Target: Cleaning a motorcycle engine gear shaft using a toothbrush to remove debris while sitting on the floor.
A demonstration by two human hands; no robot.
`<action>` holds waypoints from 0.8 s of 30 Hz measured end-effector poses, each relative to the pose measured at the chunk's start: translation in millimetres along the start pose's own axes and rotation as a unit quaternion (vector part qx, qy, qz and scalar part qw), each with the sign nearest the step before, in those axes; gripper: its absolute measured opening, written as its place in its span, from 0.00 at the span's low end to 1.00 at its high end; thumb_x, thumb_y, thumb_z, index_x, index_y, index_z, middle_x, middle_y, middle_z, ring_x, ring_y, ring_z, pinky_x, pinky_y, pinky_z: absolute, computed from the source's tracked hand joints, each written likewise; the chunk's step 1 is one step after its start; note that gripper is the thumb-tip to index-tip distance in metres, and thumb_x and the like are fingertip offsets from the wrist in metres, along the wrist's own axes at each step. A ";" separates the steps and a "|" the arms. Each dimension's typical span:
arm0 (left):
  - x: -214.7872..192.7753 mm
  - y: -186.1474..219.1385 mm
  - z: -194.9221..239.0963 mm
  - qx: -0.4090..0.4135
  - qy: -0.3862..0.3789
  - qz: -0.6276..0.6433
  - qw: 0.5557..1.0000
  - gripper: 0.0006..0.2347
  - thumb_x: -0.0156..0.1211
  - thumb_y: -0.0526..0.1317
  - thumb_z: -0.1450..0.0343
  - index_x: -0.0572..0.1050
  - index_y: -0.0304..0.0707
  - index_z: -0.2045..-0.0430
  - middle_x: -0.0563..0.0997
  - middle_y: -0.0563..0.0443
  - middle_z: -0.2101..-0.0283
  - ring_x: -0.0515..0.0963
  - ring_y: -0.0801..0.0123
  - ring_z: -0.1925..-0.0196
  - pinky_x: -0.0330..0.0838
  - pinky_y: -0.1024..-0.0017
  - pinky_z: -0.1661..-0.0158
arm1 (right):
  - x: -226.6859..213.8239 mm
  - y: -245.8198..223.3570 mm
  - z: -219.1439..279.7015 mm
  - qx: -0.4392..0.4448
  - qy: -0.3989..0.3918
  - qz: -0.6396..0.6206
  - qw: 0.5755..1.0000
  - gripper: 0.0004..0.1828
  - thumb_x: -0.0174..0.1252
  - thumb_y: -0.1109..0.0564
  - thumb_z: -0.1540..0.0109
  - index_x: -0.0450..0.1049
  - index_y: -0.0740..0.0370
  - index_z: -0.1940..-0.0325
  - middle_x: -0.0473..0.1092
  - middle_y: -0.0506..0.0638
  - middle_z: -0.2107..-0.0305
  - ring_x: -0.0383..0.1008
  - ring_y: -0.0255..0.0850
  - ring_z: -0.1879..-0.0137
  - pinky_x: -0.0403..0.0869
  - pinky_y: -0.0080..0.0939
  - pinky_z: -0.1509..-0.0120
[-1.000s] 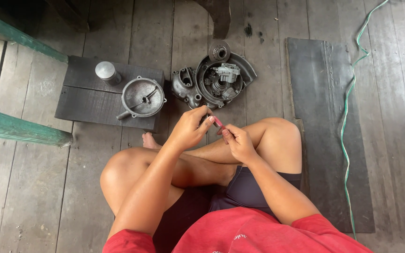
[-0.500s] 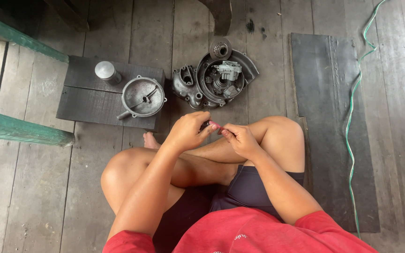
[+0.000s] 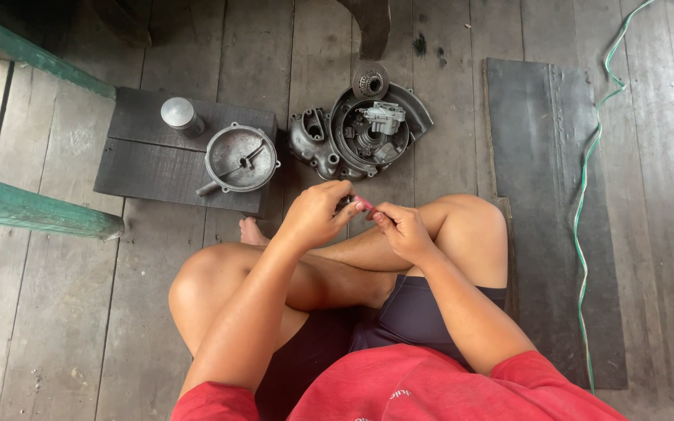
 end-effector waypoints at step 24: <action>1.1 -0.4 -3.9 -0.002 0.003 0.013 1.000 0.09 0.60 0.46 0.26 0.76 0.40 0.66 0.79 0.45 0.73 0.83 0.49 0.69 0.78 0.59 0.69 | 3.8 -4.9 -4.2 -0.009 0.023 -0.020 0.999 0.17 0.50 0.55 0.28 0.74 0.57 0.70 0.66 0.49 0.87 0.66 0.42 0.78 0.70 0.42 0.68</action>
Point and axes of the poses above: each hand's wrist, its own z-axis away from the middle knuckle, its own x-axis out of the palm, y = z × x, the point moved 2 cm from there along -z, towards the middle knuckle
